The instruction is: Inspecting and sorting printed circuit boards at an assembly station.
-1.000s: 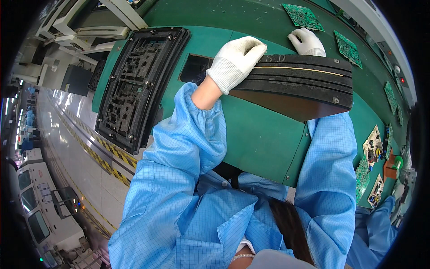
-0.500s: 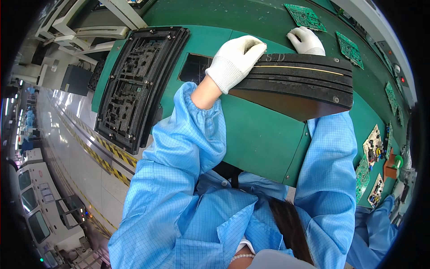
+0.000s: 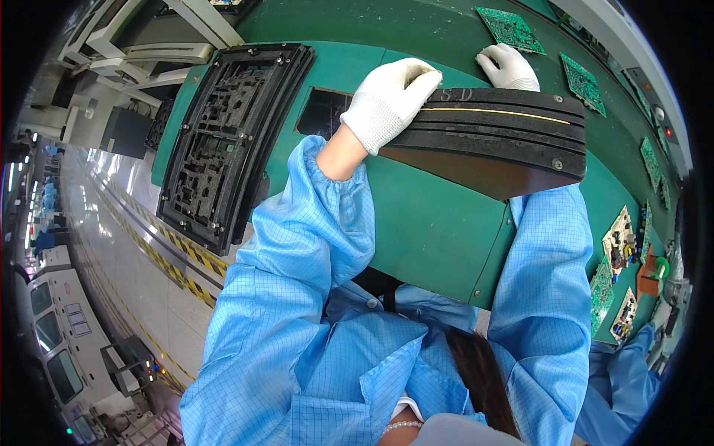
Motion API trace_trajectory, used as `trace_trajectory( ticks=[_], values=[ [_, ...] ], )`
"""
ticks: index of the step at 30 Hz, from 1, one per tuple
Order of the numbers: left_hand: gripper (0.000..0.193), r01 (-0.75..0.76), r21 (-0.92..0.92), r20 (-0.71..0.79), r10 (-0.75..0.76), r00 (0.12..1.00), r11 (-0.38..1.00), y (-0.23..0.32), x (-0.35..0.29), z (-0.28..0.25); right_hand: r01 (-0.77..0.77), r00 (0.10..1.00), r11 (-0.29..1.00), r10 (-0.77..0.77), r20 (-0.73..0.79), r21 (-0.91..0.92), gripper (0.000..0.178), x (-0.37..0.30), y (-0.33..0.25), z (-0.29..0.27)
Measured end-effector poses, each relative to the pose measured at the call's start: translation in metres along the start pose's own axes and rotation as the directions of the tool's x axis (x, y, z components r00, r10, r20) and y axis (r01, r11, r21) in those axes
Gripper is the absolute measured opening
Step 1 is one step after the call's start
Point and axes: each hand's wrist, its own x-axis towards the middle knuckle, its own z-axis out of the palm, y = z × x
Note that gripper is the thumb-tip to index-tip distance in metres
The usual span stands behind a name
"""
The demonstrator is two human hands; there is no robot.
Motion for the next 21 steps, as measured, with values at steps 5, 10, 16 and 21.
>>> trace_trajectory(
  ticks=[5,10,16,21],
  values=[
    [0.037,0.001,-0.043,0.007,-0.001,1.000,0.999,-0.0010,0.0005,0.0008,0.021,1.000,1.000,-0.021,0.008,0.010,0.030,-0.0005,-0.0010,-0.0011],
    [0.036,0.004,-0.022,0.011,-0.003,1.000,1.000,-0.0015,0.0003,0.0003,0.019,1.000,1.000,-0.019,0.021,0.006,0.030,-0.0008,-0.0025,-0.0024],
    [0.036,0.011,-0.035,0.009,-0.010,1.000,0.999,-0.0030,0.0008,0.0013,-0.011,1.000,1.000,0.011,0.015,0.002,0.031,-0.0011,-0.0040,-0.0024],
    [0.036,0.005,-0.043,0.001,-0.005,1.000,0.999,-0.0033,0.0008,0.0016,-0.042,0.999,0.999,0.042,0.012,0.002,0.032,-0.0005,-0.0037,-0.0029]
  ],
)
